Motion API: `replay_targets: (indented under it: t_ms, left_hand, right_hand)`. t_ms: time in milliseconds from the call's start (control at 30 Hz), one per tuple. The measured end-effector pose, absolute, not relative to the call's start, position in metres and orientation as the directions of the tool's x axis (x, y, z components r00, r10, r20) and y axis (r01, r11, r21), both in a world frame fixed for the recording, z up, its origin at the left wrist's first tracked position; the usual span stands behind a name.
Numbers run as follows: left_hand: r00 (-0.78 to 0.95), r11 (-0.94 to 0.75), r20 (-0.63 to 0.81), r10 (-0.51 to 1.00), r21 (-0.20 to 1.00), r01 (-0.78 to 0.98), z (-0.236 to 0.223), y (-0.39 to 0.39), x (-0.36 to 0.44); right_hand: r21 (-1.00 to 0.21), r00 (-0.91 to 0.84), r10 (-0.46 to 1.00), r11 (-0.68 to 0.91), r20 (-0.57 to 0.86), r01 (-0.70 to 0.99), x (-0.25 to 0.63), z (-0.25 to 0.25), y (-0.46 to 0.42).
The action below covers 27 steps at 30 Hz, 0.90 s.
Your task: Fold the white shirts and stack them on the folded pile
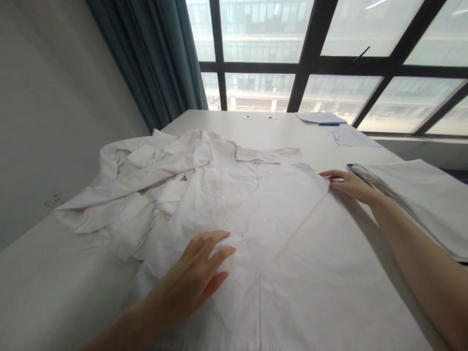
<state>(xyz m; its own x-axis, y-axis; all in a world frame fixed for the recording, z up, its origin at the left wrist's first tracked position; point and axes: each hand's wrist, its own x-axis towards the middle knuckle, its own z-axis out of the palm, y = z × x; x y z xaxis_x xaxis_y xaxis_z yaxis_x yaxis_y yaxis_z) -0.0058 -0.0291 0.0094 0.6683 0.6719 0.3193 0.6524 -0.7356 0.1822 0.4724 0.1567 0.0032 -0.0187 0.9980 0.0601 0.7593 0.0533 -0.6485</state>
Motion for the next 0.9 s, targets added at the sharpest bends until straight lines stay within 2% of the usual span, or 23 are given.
replay_targets:
  t_ms: [100,267,533,900]
  left_hand:
    - [0.73,-0.771,0.25,0.637,0.187,0.609,0.009,-0.028,-0.007]
    - [0.788,-0.792,0.12,0.604,0.199,0.577,0.009,-0.027,-0.008]
    - [0.781,-0.777,0.094,0.617,0.229,0.586,0.006,-0.027,-0.008]
    - [0.776,-0.776,0.125,0.618,0.25,0.578,0.005,-0.027,-0.009]
  right_hand:
    - [-0.724,-0.057,0.998,0.035,-0.006,0.689,0.475,0.005,0.154]
    - [-0.695,-0.088,0.996,0.046,-0.025,0.717,0.475,0.011,0.152]
    - [-0.653,-0.129,0.99,0.062,-0.055,0.755,0.469,0.019,0.147]
    - [-0.623,-0.059,0.994,0.101,0.088,0.776,0.457,0.005,0.153]
